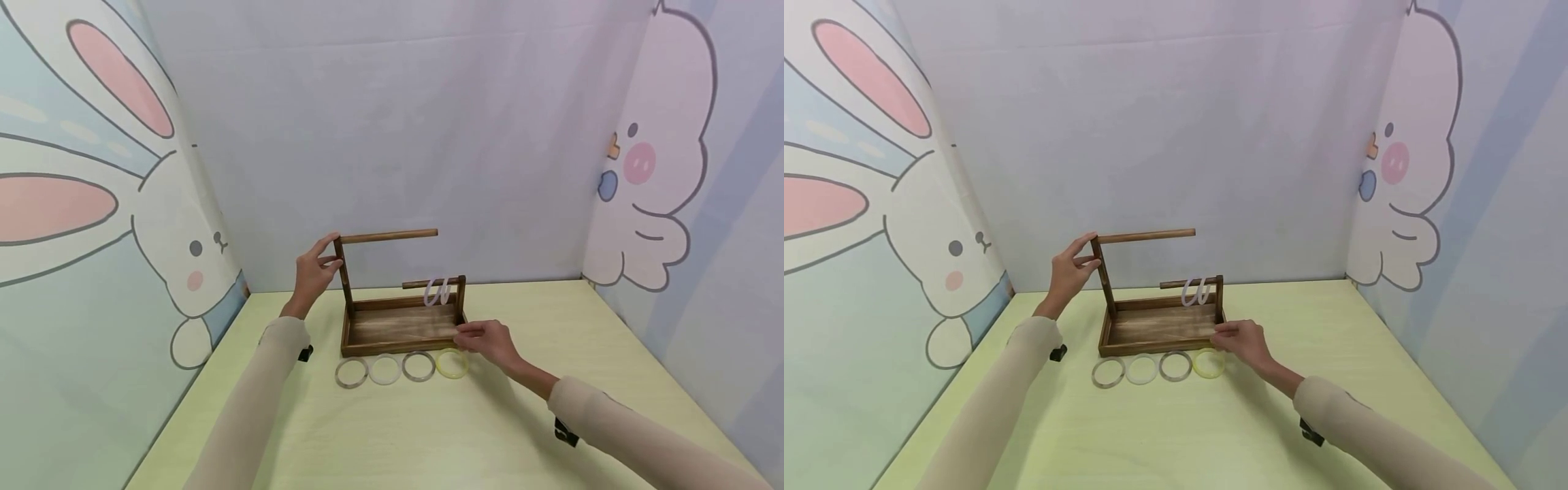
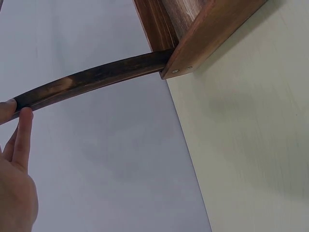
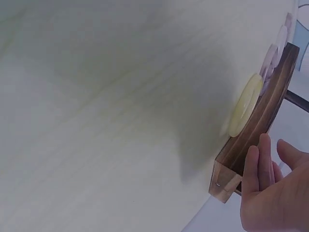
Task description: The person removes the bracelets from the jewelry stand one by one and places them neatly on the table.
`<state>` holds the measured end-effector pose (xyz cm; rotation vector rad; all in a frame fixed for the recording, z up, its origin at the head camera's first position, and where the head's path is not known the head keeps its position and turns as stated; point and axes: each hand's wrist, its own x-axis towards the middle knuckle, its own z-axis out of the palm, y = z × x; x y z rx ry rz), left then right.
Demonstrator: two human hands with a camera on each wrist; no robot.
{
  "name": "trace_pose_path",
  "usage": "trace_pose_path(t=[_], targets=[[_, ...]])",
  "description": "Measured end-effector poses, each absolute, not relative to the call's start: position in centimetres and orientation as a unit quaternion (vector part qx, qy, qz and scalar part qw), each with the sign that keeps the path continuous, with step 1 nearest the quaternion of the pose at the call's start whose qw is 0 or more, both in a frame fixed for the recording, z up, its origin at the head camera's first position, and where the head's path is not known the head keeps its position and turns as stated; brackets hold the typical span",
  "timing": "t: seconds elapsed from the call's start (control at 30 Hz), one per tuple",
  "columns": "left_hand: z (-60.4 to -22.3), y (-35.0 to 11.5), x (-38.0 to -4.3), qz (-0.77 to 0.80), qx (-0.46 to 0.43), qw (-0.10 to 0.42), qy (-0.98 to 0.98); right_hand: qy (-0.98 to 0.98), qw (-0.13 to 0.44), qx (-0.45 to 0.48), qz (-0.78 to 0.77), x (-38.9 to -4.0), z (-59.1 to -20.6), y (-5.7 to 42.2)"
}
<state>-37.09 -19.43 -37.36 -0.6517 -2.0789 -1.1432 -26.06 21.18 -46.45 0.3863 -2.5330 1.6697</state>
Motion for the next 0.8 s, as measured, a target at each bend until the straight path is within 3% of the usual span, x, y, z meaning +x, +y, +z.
trace_pose_path(t=[0.8], targets=[[-37.4, -19.4, -37.0, -0.439, -0.265, 0.343, -0.787, -0.811, 0.101, 0.153, 0.555, -28.5, -44.5, 16.4]])
